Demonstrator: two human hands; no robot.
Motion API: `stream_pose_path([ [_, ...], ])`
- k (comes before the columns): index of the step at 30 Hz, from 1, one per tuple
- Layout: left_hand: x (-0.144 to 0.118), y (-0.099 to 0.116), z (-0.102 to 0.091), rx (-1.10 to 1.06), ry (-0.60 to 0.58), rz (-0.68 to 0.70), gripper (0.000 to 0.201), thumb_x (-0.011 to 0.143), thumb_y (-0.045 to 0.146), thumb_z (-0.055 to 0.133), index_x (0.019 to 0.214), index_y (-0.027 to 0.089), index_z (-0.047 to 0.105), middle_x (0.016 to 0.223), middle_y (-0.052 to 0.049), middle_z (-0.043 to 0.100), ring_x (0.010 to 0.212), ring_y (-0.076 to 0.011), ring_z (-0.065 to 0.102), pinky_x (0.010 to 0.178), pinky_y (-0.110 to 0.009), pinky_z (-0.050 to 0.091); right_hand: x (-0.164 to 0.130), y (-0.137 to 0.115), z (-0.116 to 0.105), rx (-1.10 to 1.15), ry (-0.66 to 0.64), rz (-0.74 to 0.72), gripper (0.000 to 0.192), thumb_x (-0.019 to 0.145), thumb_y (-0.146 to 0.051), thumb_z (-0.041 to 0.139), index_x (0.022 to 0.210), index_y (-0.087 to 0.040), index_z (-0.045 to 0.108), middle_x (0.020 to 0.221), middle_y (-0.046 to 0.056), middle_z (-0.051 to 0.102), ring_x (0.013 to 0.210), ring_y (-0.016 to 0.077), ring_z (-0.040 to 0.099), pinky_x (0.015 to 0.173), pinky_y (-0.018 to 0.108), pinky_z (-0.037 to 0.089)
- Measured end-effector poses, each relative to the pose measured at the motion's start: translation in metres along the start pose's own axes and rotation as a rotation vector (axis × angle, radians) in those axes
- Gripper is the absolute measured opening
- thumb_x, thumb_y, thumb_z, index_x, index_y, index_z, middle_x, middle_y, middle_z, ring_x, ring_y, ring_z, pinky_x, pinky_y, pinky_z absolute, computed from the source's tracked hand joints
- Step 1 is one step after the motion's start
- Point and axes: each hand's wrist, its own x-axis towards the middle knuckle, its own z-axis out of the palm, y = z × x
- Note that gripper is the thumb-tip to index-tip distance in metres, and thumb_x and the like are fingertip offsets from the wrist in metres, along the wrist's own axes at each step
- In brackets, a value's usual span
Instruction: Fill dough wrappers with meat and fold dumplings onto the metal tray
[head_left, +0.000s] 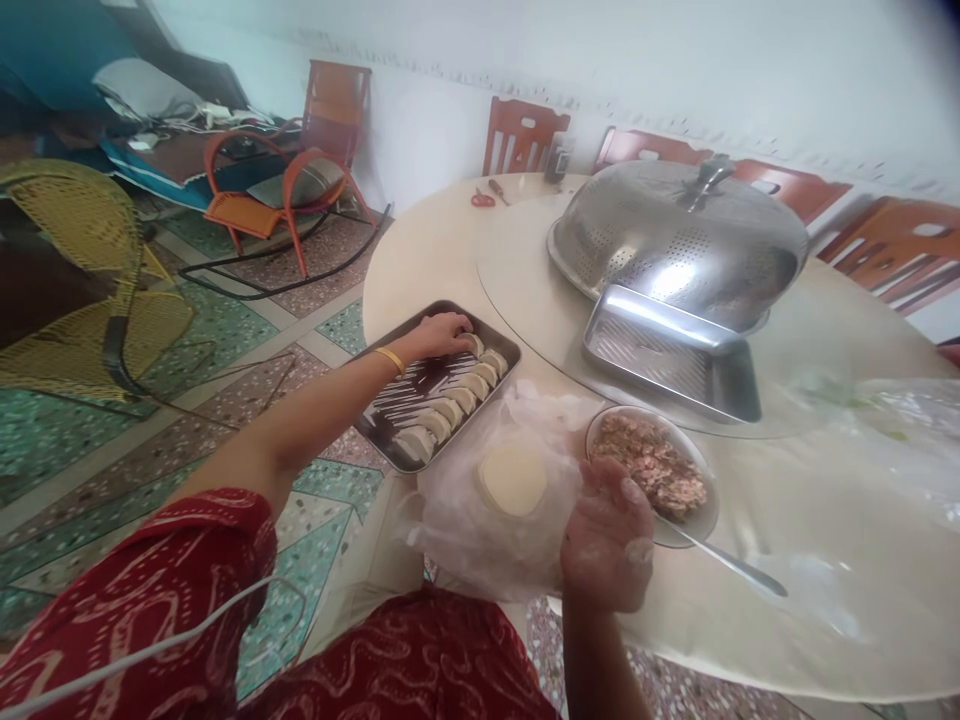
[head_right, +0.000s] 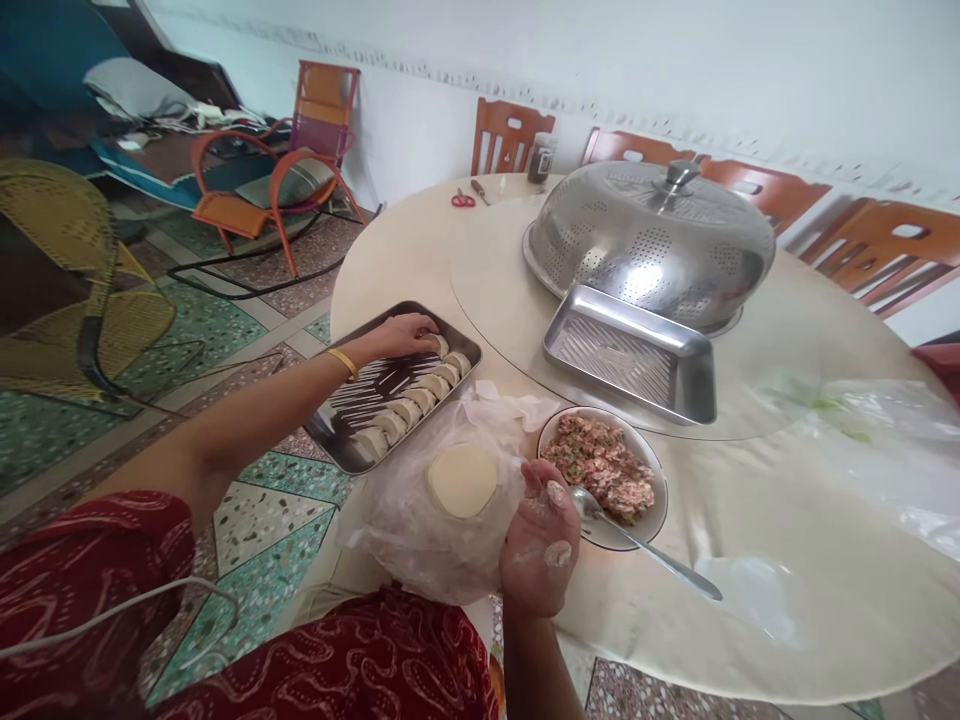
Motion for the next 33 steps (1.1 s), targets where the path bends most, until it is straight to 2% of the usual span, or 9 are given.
stream_pose_path([
  [4, 0.001, -0.009, 0.001, -0.012, -0.002, -0.007, 0.038, 0.080, 0.036, 0.062, 0.114, 0.020, 0.068, 0.105, -0.005, 0.072, 0.096, -0.0197, 0.065, 0.081, -0.025, 0.048, 0.000, 0.000, 0.001, 0.023, 0.003, -0.003, 0.036, 0.085, -0.046, 0.050, 0.110, -0.029, 0.070, 0.120, 0.004, 0.069, 0.112, 0.0266, 0.064, 0.098, 0.055, 0.046],
  [8, 0.003, -0.010, 0.003, -0.013, 0.008, -0.015, 0.033, 0.082, 0.038, 0.059, 0.107, 0.021, 0.070, 0.100, -0.005, 0.072, 0.092, -0.0194, 0.065, 0.077, -0.026, 0.048, 0.001, -0.001, 0.003, 0.041, -0.011, 0.000, 0.035, 0.086, -0.045, 0.050, 0.110, -0.029, 0.070, 0.120, 0.003, 0.070, 0.111, 0.0250, 0.066, 0.099, 0.053, 0.047],
  [17, 0.000, -0.002, 0.000, 0.006, 0.008, -0.024, 0.032, 0.083, 0.039, 0.058, 0.108, 0.022, 0.070, 0.104, -0.004, 0.072, 0.096, -0.0206, 0.064, 0.083, -0.028, 0.047, 0.003, -0.004, 0.006, 0.063, -0.027, -0.028, 0.035, 0.086, -0.043, 0.051, 0.111, -0.028, 0.070, 0.119, 0.003, 0.071, 0.113, 0.0236, 0.065, 0.101, 0.050, 0.046],
  [21, 0.000, 0.001, 0.000, 0.026, 0.005, -0.027, 0.033, 0.083, 0.040, 0.057, 0.107, 0.022, 0.070, 0.107, -0.006, 0.071, 0.101, -0.0232, 0.063, 0.086, -0.031, 0.046, 0.003, -0.003, 0.006, 0.048, -0.028, -0.017, 0.036, 0.087, -0.045, 0.049, 0.111, -0.030, 0.069, 0.121, 0.003, 0.069, 0.113, 0.0258, 0.064, 0.101, 0.055, 0.044],
  [26, 0.001, -0.002, 0.002, 0.044, 0.003, -0.008, 0.037, 0.082, 0.040, 0.059, 0.114, 0.023, 0.068, 0.113, -0.005, 0.070, 0.104, -0.0227, 0.062, 0.088, -0.030, 0.045, 0.002, -0.003, 0.005, -0.008, -0.019, -0.033, 0.036, 0.087, -0.047, 0.049, 0.111, -0.030, 0.069, 0.118, 0.005, 0.069, 0.110, 0.0262, 0.065, 0.100, 0.056, 0.044],
  [33, 0.002, -0.006, 0.002, 0.074, 0.000, 0.013, 0.039, 0.081, 0.036, 0.059, 0.118, 0.023, 0.068, 0.113, -0.006, 0.069, 0.102, -0.0219, 0.063, 0.087, -0.028, 0.046, 0.002, -0.005, 0.006, 0.036, -0.037, -0.028, 0.035, 0.087, -0.045, 0.050, 0.112, -0.030, 0.070, 0.120, 0.003, 0.070, 0.112, 0.0247, 0.065, 0.101, 0.052, 0.044],
])
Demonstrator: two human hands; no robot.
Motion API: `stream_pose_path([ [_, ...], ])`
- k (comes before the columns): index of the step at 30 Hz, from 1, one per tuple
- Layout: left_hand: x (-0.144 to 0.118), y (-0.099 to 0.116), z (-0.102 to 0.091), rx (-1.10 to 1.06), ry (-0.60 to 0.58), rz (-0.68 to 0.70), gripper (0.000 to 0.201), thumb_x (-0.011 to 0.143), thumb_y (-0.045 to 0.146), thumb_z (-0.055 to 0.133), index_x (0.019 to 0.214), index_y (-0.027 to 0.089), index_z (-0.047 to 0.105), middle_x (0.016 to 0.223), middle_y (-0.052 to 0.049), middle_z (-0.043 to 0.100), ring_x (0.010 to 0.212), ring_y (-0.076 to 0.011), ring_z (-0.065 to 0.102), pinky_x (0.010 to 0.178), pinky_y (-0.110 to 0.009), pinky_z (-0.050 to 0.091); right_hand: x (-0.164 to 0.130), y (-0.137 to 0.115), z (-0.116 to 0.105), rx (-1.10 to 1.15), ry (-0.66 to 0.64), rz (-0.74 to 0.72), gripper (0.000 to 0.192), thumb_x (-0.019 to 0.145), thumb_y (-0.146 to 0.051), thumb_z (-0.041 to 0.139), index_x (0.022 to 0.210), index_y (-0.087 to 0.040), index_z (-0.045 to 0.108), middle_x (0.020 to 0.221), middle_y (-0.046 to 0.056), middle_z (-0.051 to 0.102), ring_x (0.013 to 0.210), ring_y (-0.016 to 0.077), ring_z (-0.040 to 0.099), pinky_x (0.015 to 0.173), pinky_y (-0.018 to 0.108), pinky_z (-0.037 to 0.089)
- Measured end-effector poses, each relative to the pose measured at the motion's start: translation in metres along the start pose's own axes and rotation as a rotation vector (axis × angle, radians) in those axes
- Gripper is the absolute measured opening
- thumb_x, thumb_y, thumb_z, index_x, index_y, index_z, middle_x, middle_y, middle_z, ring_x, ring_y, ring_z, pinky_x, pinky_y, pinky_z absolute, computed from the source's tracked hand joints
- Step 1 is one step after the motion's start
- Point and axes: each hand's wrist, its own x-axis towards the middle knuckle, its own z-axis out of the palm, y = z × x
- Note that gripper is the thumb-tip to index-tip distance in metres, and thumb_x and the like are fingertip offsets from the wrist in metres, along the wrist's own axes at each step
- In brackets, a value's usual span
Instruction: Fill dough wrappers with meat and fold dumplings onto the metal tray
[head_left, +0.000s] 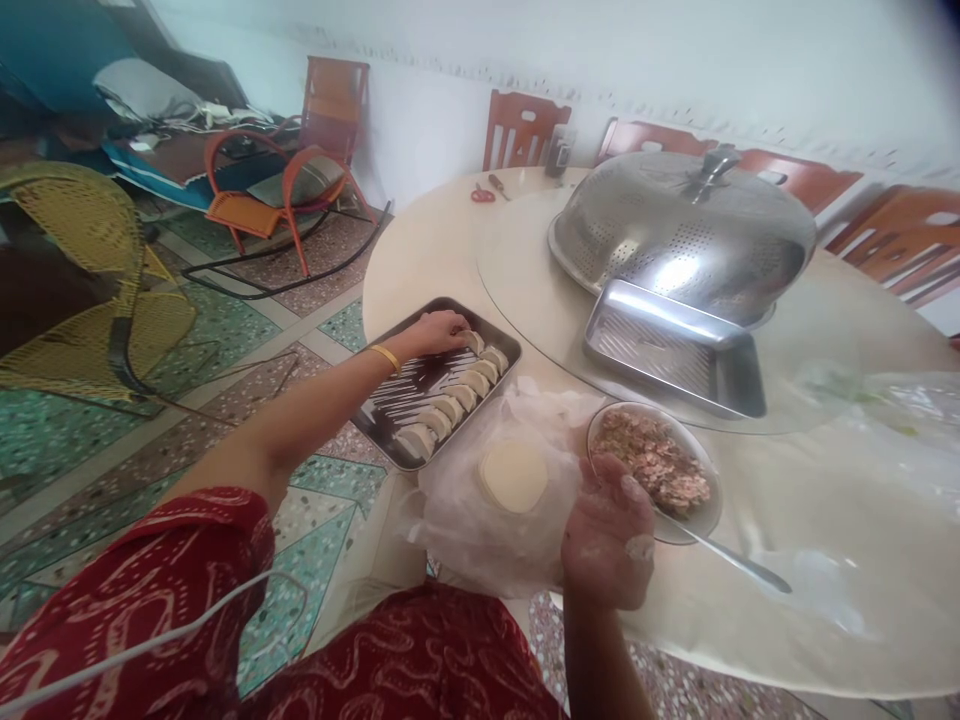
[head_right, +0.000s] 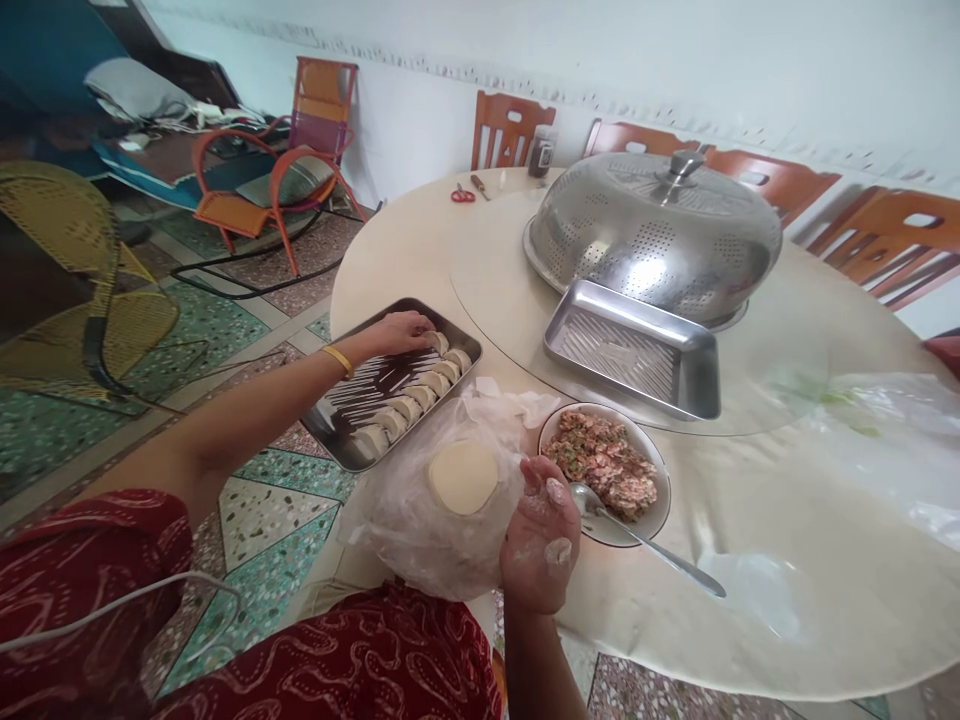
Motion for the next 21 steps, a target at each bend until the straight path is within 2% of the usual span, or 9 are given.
stream_pose_path([
  [4, 0.0005, -0.0038, -0.0007, 0.016, -0.005, -0.012, 0.034, 0.081, 0.033, 0.060, 0.110, 0.021, 0.071, 0.104, -0.005, 0.072, 0.095, -0.0204, 0.065, 0.081, -0.025, 0.047, 0.0010, -0.0003, -0.0010, 0.008, -0.009, 0.006, 0.034, 0.087, -0.043, 0.050, 0.111, -0.030, 0.070, 0.118, 0.003, 0.071, 0.111, 0.0230, 0.066, 0.101, 0.050, 0.046],
  [8, 0.0000, -0.0054, 0.0020, 0.042, 0.024, -0.016, 0.029, 0.085, 0.035, 0.057, 0.103, 0.021, 0.073, 0.105, -0.006, 0.072, 0.100, -0.0208, 0.064, 0.085, -0.025, 0.046, 0.0010, 0.0007, -0.0028, 0.038, -0.023, 0.008, 0.034, 0.088, -0.042, 0.050, 0.112, -0.029, 0.070, 0.120, 0.002, 0.071, 0.114, 0.0217, 0.065, 0.101, 0.047, 0.046],
  [16, 0.0001, -0.0020, 0.0018, 0.061, 0.016, -0.017, 0.035, 0.086, 0.039, 0.055, 0.110, 0.020, 0.071, 0.110, -0.009, 0.071, 0.100, -0.0243, 0.064, 0.084, -0.030, 0.047, 0.0007, 0.0014, -0.0031, -0.017, -0.017, -0.015, 0.036, 0.087, -0.045, 0.049, 0.112, -0.029, 0.070, 0.118, 0.003, 0.071, 0.112, 0.0253, 0.066, 0.099, 0.053, 0.047],
  [21, 0.0001, -0.0015, 0.0017, 0.090, 0.008, -0.021, 0.035, 0.086, 0.039, 0.056, 0.112, 0.020, 0.070, 0.114, -0.009, 0.069, 0.104, -0.0244, 0.063, 0.084, -0.030, 0.046, 0.0014, 0.0015, -0.0019, 0.026, -0.050, -0.025, 0.037, 0.088, -0.042, 0.048, 0.115, -0.027, 0.069, 0.122, 0.003, 0.071, 0.115, 0.0223, 0.065, 0.101, 0.048, 0.047],
])
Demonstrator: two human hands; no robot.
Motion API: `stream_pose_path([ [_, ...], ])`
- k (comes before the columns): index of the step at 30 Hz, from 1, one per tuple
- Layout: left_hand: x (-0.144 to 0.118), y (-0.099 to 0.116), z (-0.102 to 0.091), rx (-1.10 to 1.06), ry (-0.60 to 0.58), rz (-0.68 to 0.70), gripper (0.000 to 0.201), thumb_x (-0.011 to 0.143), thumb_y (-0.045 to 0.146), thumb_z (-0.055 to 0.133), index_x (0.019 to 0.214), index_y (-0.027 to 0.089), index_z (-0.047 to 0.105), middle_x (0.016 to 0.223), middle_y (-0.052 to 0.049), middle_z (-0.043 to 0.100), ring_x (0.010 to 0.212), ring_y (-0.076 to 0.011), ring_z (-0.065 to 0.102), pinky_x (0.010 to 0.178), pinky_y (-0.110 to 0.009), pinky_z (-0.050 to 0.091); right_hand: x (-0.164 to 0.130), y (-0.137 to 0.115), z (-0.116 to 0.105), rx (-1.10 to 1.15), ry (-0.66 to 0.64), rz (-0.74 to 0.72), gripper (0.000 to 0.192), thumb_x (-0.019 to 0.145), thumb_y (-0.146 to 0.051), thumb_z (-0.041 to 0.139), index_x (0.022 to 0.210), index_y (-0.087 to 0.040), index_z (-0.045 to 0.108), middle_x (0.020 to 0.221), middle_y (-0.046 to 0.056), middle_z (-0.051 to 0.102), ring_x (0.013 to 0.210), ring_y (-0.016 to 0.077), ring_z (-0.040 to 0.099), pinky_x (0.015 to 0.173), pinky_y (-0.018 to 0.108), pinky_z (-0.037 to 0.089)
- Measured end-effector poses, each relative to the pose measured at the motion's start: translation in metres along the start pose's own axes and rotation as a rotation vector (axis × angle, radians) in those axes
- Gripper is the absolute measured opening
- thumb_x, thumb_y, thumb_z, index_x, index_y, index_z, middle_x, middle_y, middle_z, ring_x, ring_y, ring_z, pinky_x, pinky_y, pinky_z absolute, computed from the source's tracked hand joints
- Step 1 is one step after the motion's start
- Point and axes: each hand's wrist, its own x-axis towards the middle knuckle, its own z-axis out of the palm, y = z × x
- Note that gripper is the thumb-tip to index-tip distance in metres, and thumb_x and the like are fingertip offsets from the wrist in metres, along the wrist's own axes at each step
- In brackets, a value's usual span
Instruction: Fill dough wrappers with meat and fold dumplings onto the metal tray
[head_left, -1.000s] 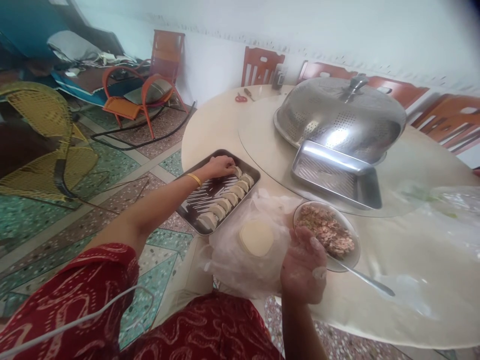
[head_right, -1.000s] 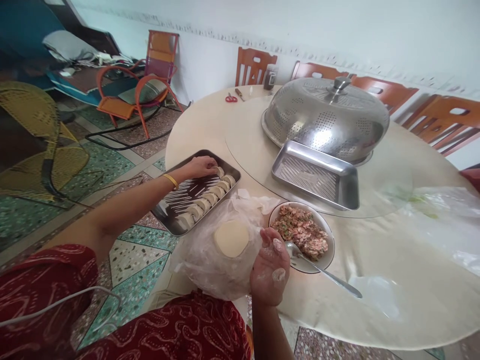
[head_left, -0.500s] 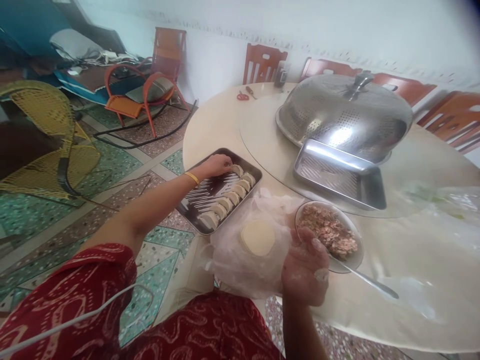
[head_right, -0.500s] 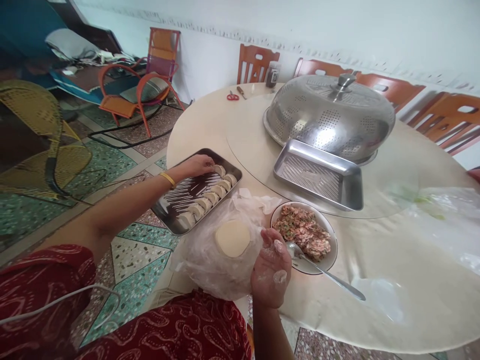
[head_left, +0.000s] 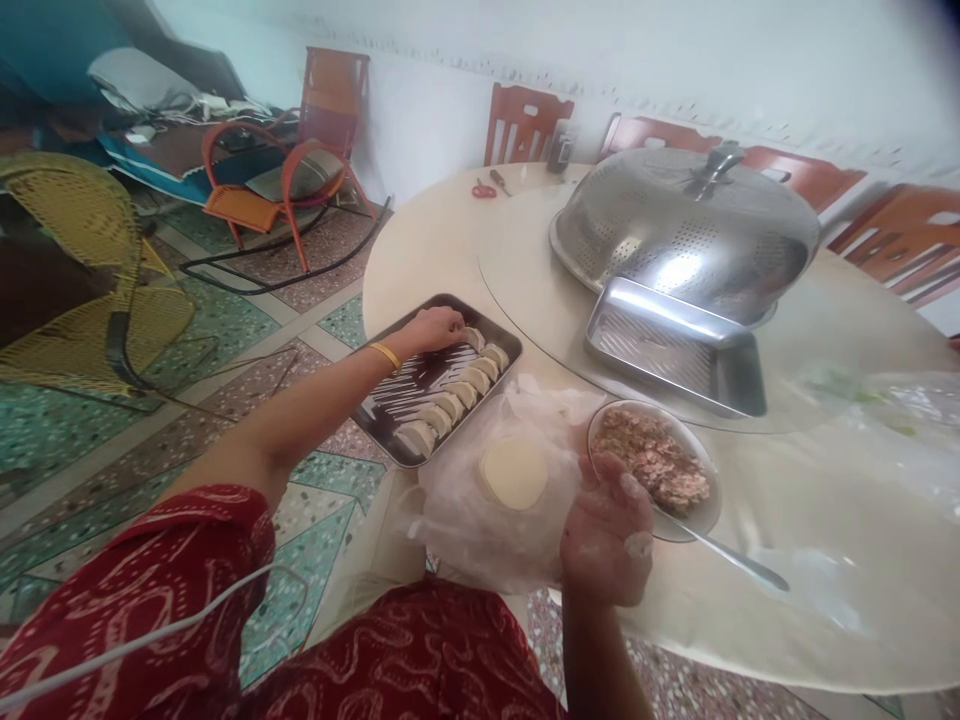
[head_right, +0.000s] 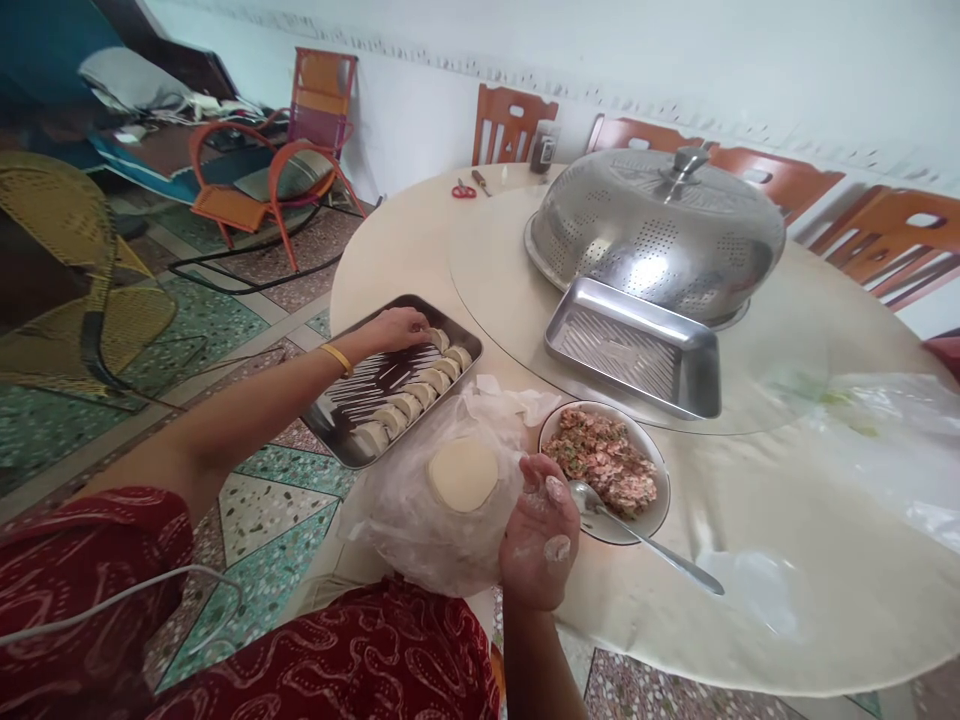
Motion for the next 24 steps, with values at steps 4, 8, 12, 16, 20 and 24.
stream_pose_path([
  [4, -0.002, 0.000, 0.000, 0.022, 0.000, 0.022, 0.034, 0.086, 0.037, 0.058, 0.114, 0.020, 0.068, 0.117, -0.009, 0.067, 0.106, -0.0242, 0.062, 0.086, -0.030, 0.045, 0.000, 0.001, -0.001, 0.005, -0.006, 0.001, 0.038, 0.088, -0.042, 0.048, 0.116, -0.028, 0.069, 0.122, 0.002, 0.071, 0.115, 0.0223, 0.065, 0.101, 0.047, 0.047],
  [8, -0.004, 0.001, 0.001, 0.040, 0.009, 0.057, 0.034, 0.087, 0.035, 0.056, 0.116, 0.019, 0.066, 0.119, -0.010, 0.065, 0.109, -0.0258, 0.061, 0.090, -0.033, 0.044, 0.000, 0.001, -0.001, 0.004, 0.017, 0.007, 0.037, 0.087, -0.042, 0.048, 0.114, -0.028, 0.069, 0.121, 0.002, 0.071, 0.115, 0.0221, 0.065, 0.101, 0.048, 0.047],
  [12, -0.003, 0.001, 0.003, 0.043, 0.015, 0.071, 0.034, 0.087, 0.033, 0.057, 0.117, 0.020, 0.066, 0.117, -0.010, 0.066, 0.111, -0.0265, 0.060, 0.093, -0.034, 0.043, 0.002, 0.000, 0.001, -0.006, 0.023, -0.008, 0.037, 0.087, -0.041, 0.047, 0.113, -0.027, 0.070, 0.119, 0.003, 0.072, 0.114, 0.0207, 0.065, 0.100, 0.045, 0.048],
  [16, -0.011, 0.007, -0.012, -0.002, 0.031, 0.061, 0.039, 0.084, 0.032, 0.063, 0.122, 0.020, 0.064, 0.116, -0.008, 0.067, 0.112, -0.0255, 0.061, 0.095, -0.032, 0.044, 0.003, -0.002, 0.002, 0.001, 0.015, 0.008, 0.037, 0.087, -0.040, 0.048, 0.113, -0.027, 0.070, 0.120, 0.002, 0.071, 0.114, 0.0200, 0.065, 0.100, 0.044, 0.049],
  [20, -0.068, 0.010, -0.044, -0.178, 0.209, 0.072, 0.038, 0.089, 0.034, 0.058, 0.124, 0.020, 0.062, 0.117, -0.005, 0.067, 0.111, -0.0238, 0.061, 0.100, -0.036, 0.045, 0.003, -0.006, 0.002, -0.006, -0.017, 0.015, 0.037, 0.088, -0.037, 0.046, 0.113, -0.027, 0.071, 0.122, 0.000, 0.071, 0.113, 0.0176, 0.066, 0.100, 0.040, 0.049],
  [24, -0.168, -0.003, -0.043, -0.481, 0.577, 0.011, 0.028, 0.091, 0.042, 0.055, 0.105, 0.021, 0.068, 0.108, -0.004, 0.069, 0.112, -0.0244, 0.061, 0.107, -0.044, 0.045, 0.003, -0.011, 0.002, -0.048, -0.021, 0.042, 0.037, 0.088, -0.039, 0.044, 0.112, -0.029, 0.071, 0.120, 0.000, 0.071, 0.109, 0.0198, 0.067, 0.101, 0.047, 0.049],
])
